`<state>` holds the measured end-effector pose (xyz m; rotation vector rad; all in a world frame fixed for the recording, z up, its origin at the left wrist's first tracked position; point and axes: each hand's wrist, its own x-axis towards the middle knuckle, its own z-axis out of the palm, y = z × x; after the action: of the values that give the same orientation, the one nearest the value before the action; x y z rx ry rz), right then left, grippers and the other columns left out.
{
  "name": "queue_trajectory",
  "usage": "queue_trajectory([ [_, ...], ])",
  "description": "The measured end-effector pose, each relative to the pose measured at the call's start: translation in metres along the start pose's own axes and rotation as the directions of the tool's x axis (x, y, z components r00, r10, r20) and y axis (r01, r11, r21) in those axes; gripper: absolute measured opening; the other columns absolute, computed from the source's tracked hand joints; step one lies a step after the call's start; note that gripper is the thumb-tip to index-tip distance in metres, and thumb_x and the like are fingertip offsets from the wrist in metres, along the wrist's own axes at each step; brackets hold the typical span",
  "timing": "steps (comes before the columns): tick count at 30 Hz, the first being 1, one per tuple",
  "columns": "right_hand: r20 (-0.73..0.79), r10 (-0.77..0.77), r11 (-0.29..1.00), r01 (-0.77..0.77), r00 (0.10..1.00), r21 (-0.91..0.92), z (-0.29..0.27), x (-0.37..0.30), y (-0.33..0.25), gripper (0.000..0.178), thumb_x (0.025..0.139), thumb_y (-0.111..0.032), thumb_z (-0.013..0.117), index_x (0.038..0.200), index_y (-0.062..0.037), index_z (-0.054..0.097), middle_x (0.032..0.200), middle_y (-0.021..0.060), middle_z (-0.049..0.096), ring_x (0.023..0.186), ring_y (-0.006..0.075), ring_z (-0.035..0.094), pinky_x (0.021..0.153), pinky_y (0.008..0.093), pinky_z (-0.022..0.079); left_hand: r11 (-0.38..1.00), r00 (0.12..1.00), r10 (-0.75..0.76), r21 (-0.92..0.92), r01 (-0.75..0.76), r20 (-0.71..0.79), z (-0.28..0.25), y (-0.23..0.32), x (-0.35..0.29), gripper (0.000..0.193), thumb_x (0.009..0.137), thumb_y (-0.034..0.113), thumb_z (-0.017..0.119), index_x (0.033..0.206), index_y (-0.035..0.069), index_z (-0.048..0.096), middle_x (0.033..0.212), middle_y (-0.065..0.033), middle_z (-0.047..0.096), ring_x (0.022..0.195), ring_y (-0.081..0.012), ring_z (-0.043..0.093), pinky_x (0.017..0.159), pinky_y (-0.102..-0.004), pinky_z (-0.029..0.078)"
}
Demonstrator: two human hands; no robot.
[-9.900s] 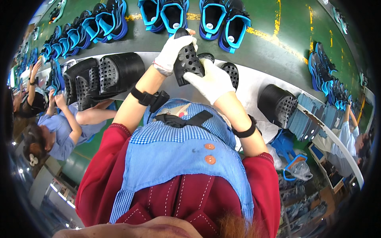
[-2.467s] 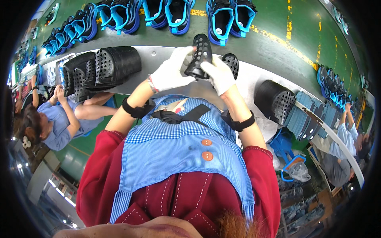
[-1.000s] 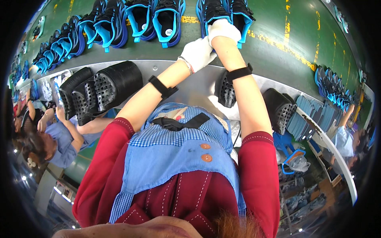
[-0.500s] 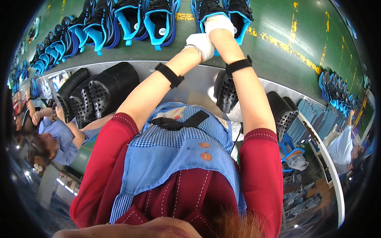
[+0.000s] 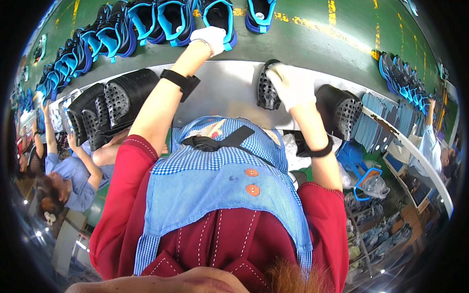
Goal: Organizing and assembling black plastic shoe components and sneakers on a production line.
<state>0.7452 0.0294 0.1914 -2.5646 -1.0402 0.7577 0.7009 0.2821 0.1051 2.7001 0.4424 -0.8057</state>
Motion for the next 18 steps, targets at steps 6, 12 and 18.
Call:
queue_trajectory([
  [6, -0.029, 0.041, 0.999, -0.041, 0.999, -0.020, 0.041, -0.061, 0.018, 0.064, 0.066, -0.033, 0.077, 0.119, -0.0051, 0.054, 0.114, 0.0164, 0.057, 0.108, 0.0331, 0.054, 0.093, 0.0389, 0.045, 0.997, 0.988, 0.059, -0.044, -0.065, -0.140, 0.006, -0.004, -0.024, 0.039, 0.083, 0.017, 0.059, 0.121, 0.012, 0.056, 0.120, -0.0111, 0.058, 0.108, -0.0295, 0.059, 0.085, -0.0399, 0.051],
  [12, -0.024, -0.051, 0.998, 0.050, 0.998, -0.030, 0.048, -0.064, 0.023, 0.068, 0.063, -0.029, 0.080, 0.120, -0.0022, 0.052, 0.119, 0.0188, 0.053, 0.112, 0.0342, 0.052, 0.096, 0.0376, 0.044, 0.985, 0.858, 0.067, -0.104, -0.138, -0.509, 0.000, 0.013, -0.084, 0.056, 0.078, 0.025, 0.069, 0.129, 0.014, 0.049, 0.122, -0.0099, 0.053, 0.104, -0.0292, 0.058, 0.087, -0.0371, 0.049],
  [18, -0.048, -0.064, 0.997, 0.061, 0.997, -0.049, 0.048, -0.056, 0.025, 0.065, 0.063, -0.027, 0.080, 0.117, -0.0019, 0.053, 0.115, 0.0174, 0.055, 0.109, 0.0342, 0.053, 0.093, 0.0380, 0.045, 0.925, 0.769, 0.133, -0.200, -0.322, -0.625, 0.007, 0.027, -0.100, 0.046, 0.082, 0.023, 0.065, 0.124, 0.011, 0.053, 0.119, -0.0107, 0.055, 0.105, -0.0264, 0.058, 0.087, -0.0349, 0.049],
])
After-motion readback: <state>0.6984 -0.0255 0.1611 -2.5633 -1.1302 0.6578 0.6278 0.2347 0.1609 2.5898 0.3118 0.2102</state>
